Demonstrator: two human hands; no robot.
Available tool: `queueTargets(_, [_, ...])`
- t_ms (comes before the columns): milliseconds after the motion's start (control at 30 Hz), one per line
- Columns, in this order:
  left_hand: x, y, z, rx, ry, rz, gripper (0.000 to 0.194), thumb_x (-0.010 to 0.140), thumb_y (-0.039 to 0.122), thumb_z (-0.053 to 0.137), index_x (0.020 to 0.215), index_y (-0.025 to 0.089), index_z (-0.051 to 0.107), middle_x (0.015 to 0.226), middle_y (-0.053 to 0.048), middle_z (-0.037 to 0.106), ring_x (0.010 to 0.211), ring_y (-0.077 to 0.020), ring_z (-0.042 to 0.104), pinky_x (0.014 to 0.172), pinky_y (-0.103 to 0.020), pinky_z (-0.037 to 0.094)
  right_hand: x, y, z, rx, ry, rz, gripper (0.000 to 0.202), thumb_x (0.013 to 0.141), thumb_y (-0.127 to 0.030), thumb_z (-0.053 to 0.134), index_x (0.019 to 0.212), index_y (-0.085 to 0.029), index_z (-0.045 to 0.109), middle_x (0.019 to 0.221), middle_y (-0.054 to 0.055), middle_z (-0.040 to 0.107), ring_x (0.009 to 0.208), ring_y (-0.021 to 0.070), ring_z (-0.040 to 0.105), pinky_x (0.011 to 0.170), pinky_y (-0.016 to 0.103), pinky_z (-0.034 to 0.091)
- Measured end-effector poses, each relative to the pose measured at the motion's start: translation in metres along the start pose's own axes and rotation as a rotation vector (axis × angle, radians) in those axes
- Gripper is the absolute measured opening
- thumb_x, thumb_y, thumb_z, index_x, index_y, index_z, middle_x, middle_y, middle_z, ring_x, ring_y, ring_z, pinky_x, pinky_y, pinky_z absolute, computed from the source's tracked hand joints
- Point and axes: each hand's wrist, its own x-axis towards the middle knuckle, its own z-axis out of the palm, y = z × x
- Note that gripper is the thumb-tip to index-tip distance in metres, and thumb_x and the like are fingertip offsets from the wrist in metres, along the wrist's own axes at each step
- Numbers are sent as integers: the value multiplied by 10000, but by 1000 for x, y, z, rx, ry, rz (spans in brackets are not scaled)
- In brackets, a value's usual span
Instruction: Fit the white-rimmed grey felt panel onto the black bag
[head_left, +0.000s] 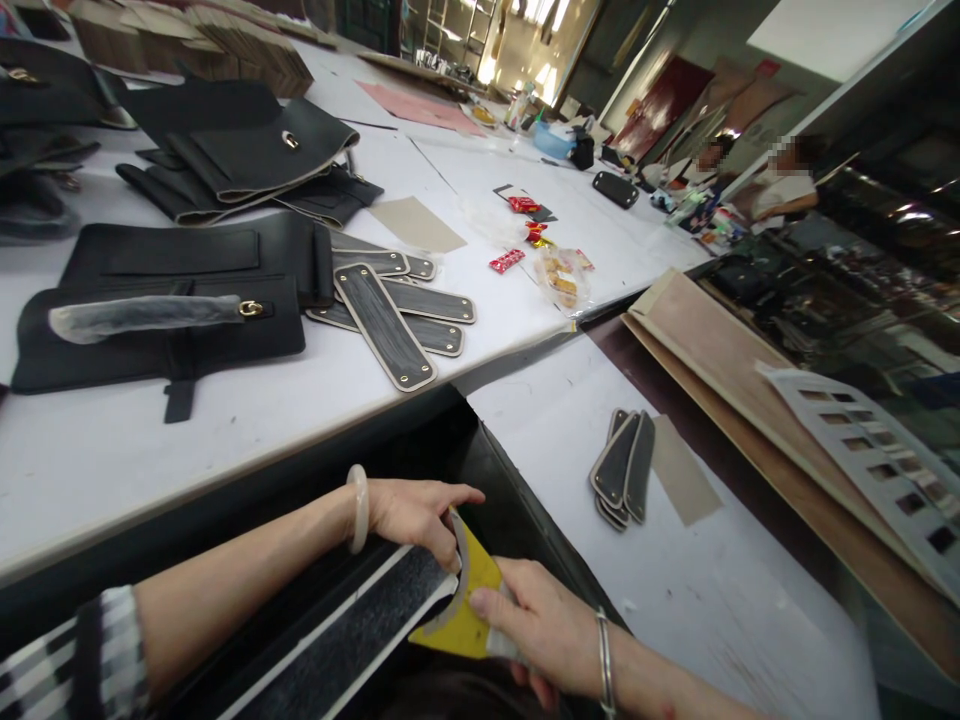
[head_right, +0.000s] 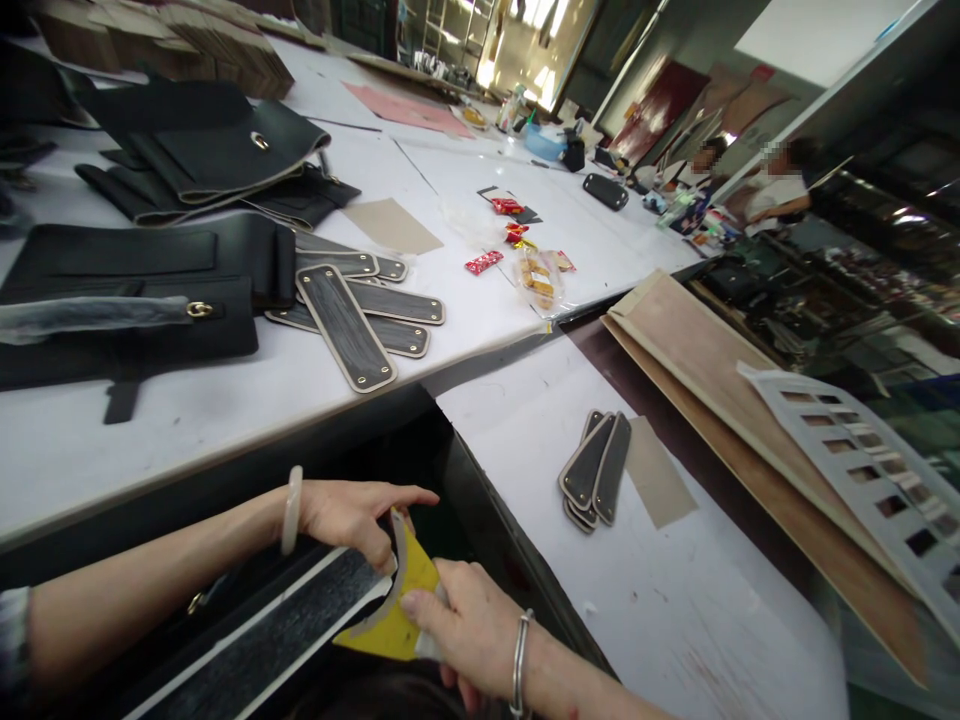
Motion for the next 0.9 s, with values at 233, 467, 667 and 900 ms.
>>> queueTargets(233, [1, -4, 2, -66, 1, 9, 1023, 564, 238, 700, 1467, 105, 239, 1013, -79, 681, 866, -238, 639, 634, -242, 491, 0, -8, 3, 24, -18, 72, 262, 927, -415, 397, 987, -177, 487, 481, -55, 515, 270, 80, 423, 247, 126, 301])
queueTargets(467, [2, -6, 2, -163, -7, 24, 1060, 524, 184, 695, 1466, 95, 218, 924, -45, 671, 793, -204, 627, 611, -234, 476, 0, -8, 13, 96, 5, 108, 299, 929, -454, 379, 987, -178, 476, 462, -59, 504, 277, 81, 421, 256, 127, 320])
queueTargets(667, [0, -6, 1, -176, 16, 32, 1031, 511, 167, 703, 1445, 118, 268, 918, -43, 676, 786, -209, 626, 607, -242, 479, 2, -10, 9, 55, 0, 77, 314, 923, -475, 391, 974, -174, 466, 471, -57, 508, 271, 76, 419, 263, 126, 316])
queueTargets(900, [1, -6, 2, -289, 10, 54, 1042, 470, 103, 684, 1426, 155, 272, 906, -8, 661, 728, -173, 610, 577, -227, 468, 11, -15, 15, 112, -41, 73, 339, 912, -488, 394, 1007, -171, 465, 446, -60, 501, 247, 86, 410, 258, 134, 307])
